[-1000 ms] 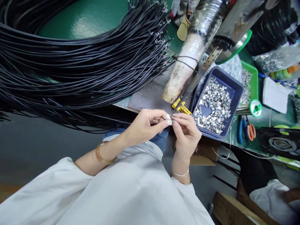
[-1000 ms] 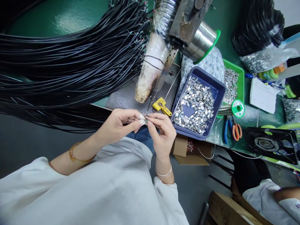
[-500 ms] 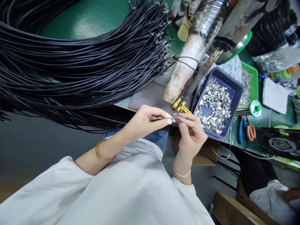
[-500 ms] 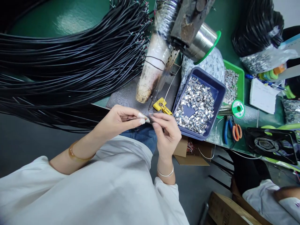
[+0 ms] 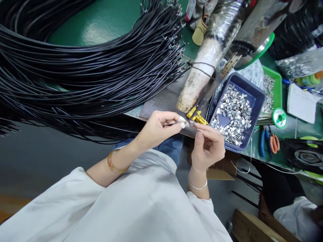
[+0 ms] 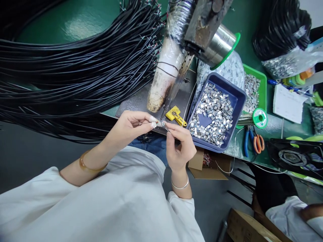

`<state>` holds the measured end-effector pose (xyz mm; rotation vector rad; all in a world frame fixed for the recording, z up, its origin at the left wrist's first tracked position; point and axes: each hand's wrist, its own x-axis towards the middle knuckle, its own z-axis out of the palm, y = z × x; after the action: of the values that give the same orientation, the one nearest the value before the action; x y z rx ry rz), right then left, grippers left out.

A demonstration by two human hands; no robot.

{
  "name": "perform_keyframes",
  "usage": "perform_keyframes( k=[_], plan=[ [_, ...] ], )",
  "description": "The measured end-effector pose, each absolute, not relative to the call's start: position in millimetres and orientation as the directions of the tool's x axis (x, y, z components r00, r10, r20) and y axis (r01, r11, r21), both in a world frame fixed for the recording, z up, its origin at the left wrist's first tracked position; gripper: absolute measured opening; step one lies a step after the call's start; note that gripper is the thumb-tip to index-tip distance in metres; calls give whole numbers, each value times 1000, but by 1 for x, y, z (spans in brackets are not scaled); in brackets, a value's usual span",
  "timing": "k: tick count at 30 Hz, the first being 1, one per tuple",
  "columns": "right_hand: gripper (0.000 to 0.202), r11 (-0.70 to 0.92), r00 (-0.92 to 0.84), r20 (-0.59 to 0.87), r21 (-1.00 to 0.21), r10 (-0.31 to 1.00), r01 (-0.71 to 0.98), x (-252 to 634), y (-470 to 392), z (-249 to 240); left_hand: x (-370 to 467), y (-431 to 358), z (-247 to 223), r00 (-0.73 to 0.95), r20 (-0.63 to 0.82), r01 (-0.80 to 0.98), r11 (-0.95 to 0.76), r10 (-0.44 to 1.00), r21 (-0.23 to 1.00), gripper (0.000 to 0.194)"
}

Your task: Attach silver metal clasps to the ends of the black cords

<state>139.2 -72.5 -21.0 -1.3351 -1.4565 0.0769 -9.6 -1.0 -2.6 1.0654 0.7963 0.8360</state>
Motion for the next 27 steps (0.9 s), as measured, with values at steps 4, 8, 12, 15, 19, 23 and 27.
perform_keyframes(
  k=[4,8,12,15,19,23,27],
  plan=[
    [15,383,181,660,-613,729,691,141,-71,-23,-9,-1,-5,456,-126,-195,237,881,952,9],
    [18,431,118,714,-536,690,725,143,-69,-25,-8,0,-5,442,-128,-158,217,888,963,12],
    [19,428,78,734,-475,674,769,144,-69,-26,-6,1,-4,446,-128,-161,220,886,962,11],
    [18,408,108,739,-481,665,776,143,-69,-26,-5,1,-3,433,-105,-178,199,895,964,8],
    [18,352,156,715,-508,682,786,139,-66,-25,-3,1,-2,398,-67,-170,146,915,975,9],
    [17,351,176,696,-544,696,762,137,-64,-23,-2,2,-3,371,-51,-155,116,927,981,11],
    [18,359,203,678,-591,707,722,136,-62,-23,-1,3,-3,362,-65,-136,121,930,983,12]
  ],
)
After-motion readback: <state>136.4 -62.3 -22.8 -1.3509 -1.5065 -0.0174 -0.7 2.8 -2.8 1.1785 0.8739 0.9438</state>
